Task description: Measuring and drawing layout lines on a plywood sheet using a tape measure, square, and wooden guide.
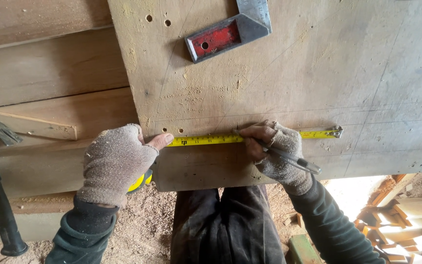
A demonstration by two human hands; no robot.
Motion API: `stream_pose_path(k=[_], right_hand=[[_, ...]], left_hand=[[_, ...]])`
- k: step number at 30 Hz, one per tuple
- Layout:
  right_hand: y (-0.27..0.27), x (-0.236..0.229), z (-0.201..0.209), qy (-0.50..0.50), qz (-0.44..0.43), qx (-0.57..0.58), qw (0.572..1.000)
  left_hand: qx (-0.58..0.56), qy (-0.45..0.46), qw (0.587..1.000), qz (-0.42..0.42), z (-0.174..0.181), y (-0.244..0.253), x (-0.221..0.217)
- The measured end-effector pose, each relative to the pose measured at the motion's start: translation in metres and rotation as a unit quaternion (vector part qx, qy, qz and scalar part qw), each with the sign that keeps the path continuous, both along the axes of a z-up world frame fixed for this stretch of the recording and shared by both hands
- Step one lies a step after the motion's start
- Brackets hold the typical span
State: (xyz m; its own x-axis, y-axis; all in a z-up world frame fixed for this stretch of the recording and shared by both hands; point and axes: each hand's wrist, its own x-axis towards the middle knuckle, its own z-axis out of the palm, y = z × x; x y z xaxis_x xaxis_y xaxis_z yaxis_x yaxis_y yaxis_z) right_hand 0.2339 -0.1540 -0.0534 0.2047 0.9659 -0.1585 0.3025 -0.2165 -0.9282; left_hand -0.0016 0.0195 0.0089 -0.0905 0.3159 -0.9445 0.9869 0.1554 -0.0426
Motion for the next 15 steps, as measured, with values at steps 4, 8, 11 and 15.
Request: stream_pose_path(k=[4,8,11,15], right_hand=[[-0.0041,-0.0001,-0.0013,0.004,-0.008,-0.007,1.0],[-0.0016,-0.0004,-0.0038,0.007,-0.016,-0.01,1.0],[-0.0046,0.0006,-0.0043,0.01,-0.019,-0.015,1.0],[-0.0041,0.0008,-0.0057,0.01,-0.027,-0.015,0.999]], left_hand=[[0.006,-0.005,1.0,0.014,-0.0025,0.0014,-0.0003],[0.007,-0.011,1.0,0.021,-0.0057,0.0045,-0.0004],[-0.002,-0.014,1.0,-0.002,-0.0044,0.0068,0.001],[0.003,-0.018,1.0,0.017,-0.0048,0.0062,0.0007]])
